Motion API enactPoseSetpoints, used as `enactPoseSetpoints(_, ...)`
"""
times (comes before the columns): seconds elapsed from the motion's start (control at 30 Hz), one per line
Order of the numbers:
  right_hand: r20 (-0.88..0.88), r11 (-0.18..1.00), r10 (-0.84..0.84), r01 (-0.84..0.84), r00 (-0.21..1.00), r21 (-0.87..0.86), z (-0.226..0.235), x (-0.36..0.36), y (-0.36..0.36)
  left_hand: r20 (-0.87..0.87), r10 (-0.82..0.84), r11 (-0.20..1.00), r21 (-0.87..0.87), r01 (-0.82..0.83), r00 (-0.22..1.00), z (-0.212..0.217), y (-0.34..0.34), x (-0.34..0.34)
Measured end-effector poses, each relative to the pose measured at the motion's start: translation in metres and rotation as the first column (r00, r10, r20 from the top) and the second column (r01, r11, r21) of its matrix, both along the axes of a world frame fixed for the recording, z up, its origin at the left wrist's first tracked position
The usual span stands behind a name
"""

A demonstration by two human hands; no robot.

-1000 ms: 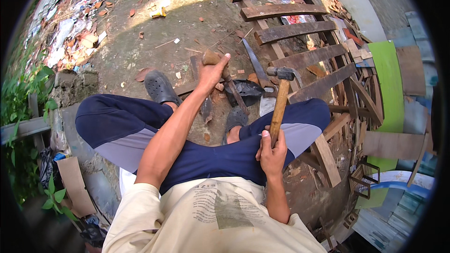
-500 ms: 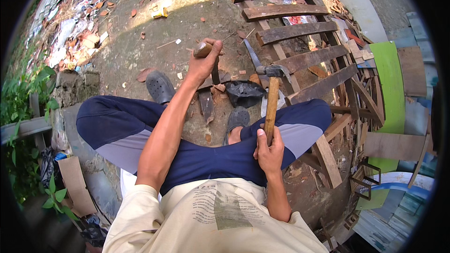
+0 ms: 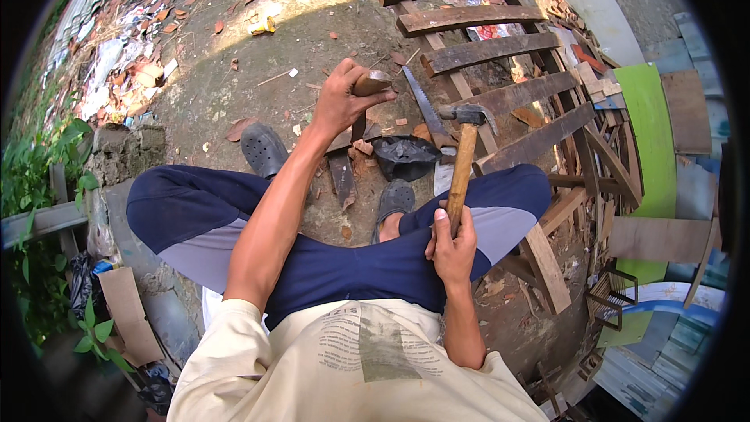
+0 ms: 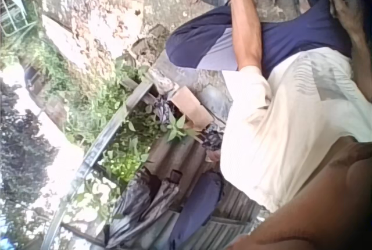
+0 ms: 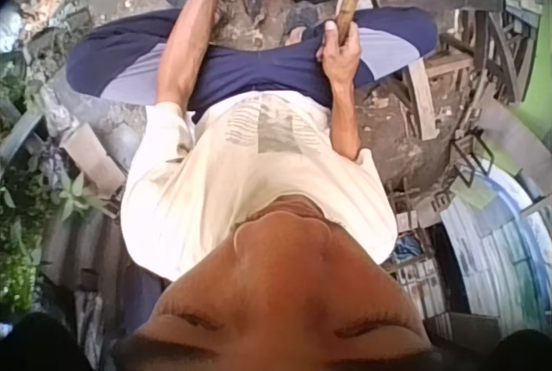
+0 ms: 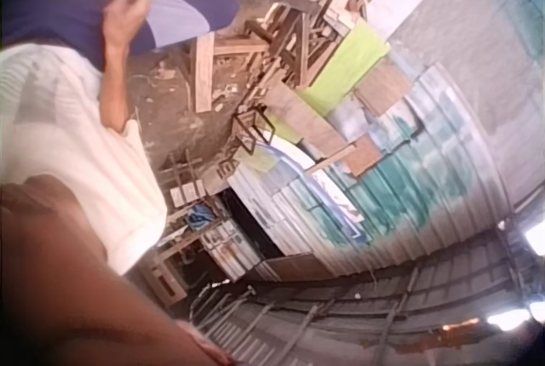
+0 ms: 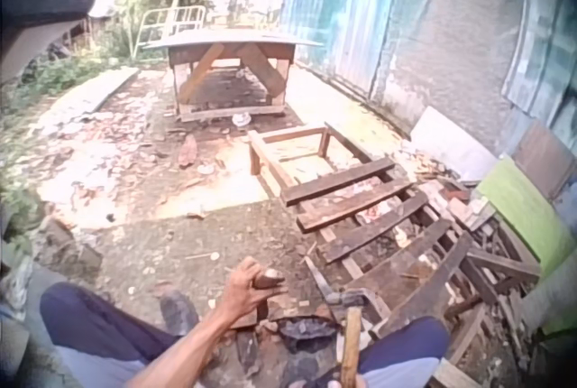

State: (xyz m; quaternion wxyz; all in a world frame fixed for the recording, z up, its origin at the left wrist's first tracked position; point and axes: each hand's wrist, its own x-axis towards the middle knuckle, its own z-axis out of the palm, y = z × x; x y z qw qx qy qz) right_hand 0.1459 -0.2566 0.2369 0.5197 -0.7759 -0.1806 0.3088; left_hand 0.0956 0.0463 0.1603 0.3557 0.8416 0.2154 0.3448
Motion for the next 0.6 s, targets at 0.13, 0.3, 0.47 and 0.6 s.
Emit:
enactPoseSetpoints(0.13,-0.005,1.0,0.011,-0.011,1.0,0.004,-0.001,0.0,0.002,0.115,0.114,0.898,-0.437,-0.053,0.987,-0.007,-0.002,0.008)
enactPoseSetpoints(0.3,-0.017,1.0,-0.004,0.004,1.0,0.005,0.0,-0.001,0.003,0.039,0.146,0.85,-0.516,-0.105,0.989,-0.014,0.003,0.005)
enactPoseSetpoints(0.47,-0.024,1.0,0.022,-0.022,0.999,0.012,-0.003,-0.004,0.004,0.056,0.124,0.856,-0.511,-0.078,0.991,-0.005,-0.001,0.003)
enactPoseSetpoints(0.6,-0.018,0.999,0.033,-0.033,0.999,0.002,-0.003,-0.006,0.006,0.115,0.118,0.906,-0.418,-0.06,0.986,0.001,-0.005,0.001)
